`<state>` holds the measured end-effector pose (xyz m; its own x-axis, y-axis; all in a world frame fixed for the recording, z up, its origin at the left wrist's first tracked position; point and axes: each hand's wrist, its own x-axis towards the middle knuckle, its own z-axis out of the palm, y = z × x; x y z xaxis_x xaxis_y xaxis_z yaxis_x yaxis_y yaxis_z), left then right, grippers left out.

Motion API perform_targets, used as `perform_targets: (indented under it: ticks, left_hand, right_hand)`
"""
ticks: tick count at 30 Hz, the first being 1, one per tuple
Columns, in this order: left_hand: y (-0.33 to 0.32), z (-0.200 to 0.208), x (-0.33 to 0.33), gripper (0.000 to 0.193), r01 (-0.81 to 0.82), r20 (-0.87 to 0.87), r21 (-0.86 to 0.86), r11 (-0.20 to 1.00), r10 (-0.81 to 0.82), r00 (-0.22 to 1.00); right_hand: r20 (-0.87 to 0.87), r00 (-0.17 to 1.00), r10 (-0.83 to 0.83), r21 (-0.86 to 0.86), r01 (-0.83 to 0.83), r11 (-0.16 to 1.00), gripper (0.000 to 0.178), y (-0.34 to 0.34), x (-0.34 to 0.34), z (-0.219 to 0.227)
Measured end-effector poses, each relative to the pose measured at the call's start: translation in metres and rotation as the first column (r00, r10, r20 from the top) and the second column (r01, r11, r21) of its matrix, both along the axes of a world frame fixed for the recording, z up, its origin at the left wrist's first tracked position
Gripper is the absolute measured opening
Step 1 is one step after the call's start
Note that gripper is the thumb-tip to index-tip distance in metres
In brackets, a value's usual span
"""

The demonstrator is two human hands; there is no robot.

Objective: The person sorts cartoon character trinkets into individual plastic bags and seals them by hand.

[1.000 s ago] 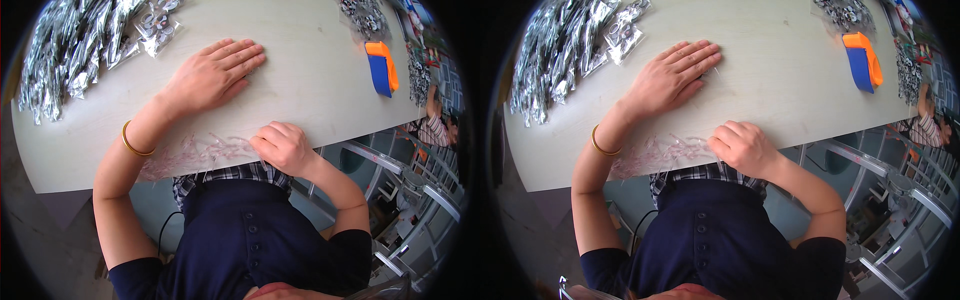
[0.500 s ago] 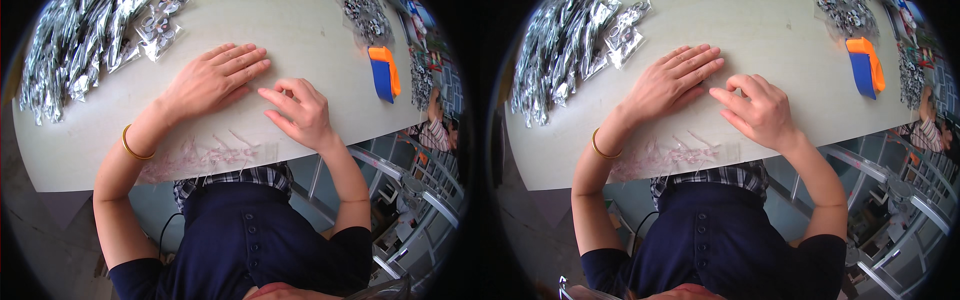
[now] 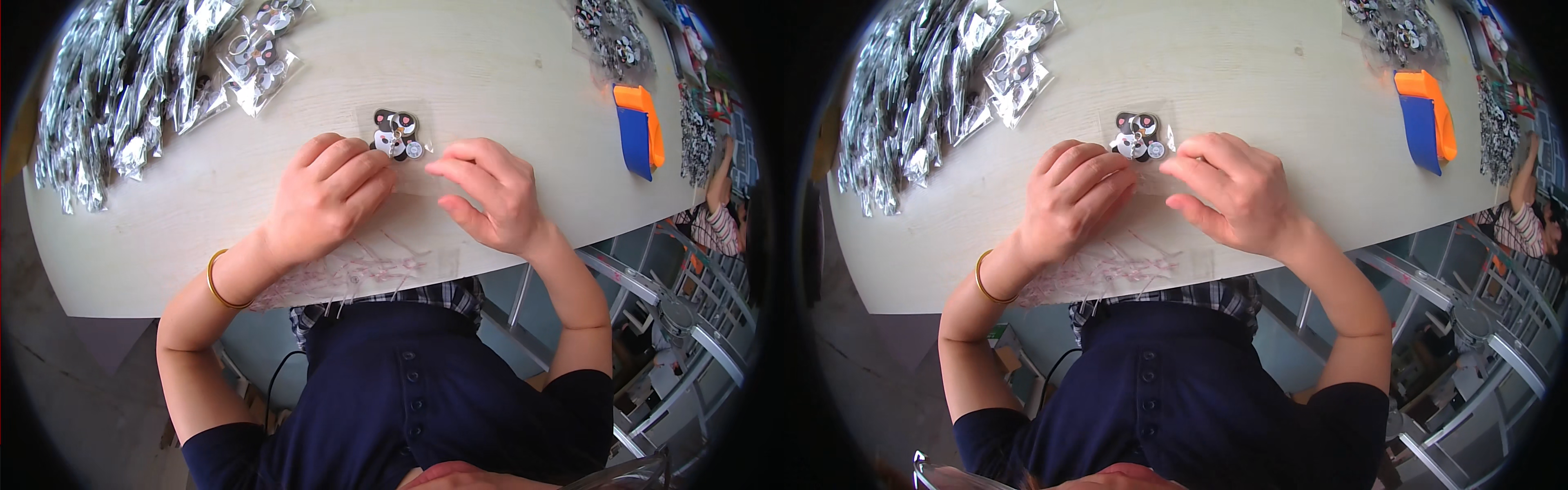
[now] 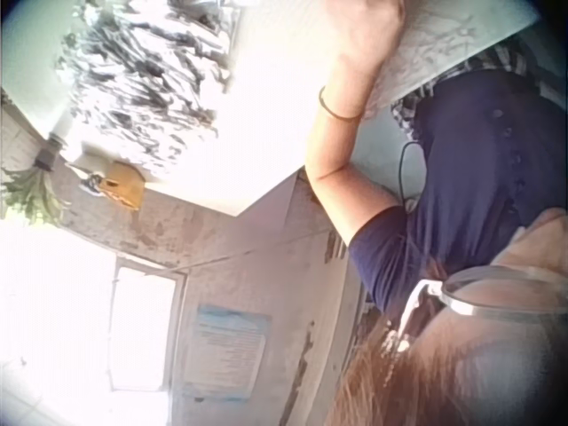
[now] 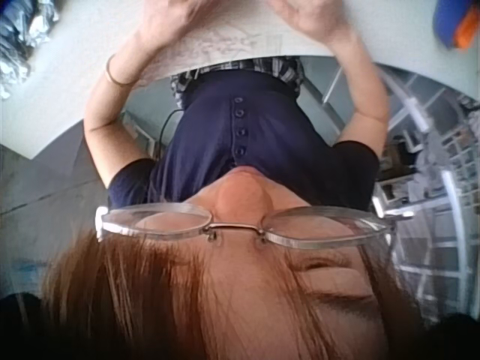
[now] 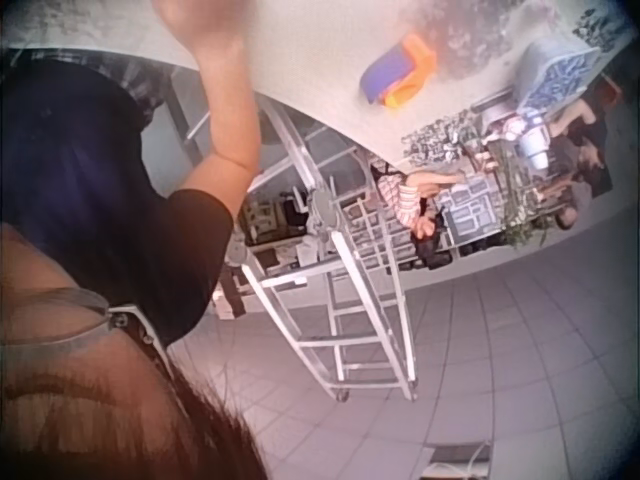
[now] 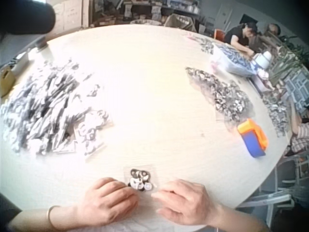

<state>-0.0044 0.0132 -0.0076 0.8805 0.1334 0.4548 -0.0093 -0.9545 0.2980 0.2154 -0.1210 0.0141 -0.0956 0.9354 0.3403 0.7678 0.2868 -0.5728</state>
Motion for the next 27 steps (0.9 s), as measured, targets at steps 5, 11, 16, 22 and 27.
perform_targets:
  ticks: [5,11,16,22,27]
  left_hand:
    - [0.003,0.002,0.003,0.023,-0.062,0.03,-0.179,0.982,0.068,0.997]
    - [0.005,0.003,0.0,0.029,-0.096,0.0,-0.178,0.979,0.097,0.995]
    - [0.008,0.0,-0.003,0.025,-0.17,-0.038,-0.209,0.963,0.166,0.985]
    - [0.008,0.004,0.0,0.015,-0.269,-0.12,-0.324,0.907,0.242,0.963]
    - [0.006,0.007,0.003,0.012,-0.352,-0.18,-0.322,0.879,0.308,0.934]
  right_hand:
    - [0.076,0.996,-0.037,-0.043,0.041,0.998,0.029,-0.004,0.002,-0.006]
    - [0.035,0.996,-0.088,-0.027,0.089,0.996,0.017,0.001,0.002,-0.017]
    - [-0.019,0.987,-0.162,-0.117,0.159,0.98,0.006,0.004,-0.002,-0.014]
    - [-0.092,0.963,-0.252,-0.23,0.226,0.947,0.009,0.004,-0.008,-0.012]
    - [-0.076,0.949,-0.307,-0.304,0.272,0.913,0.013,0.008,-0.013,-0.008]
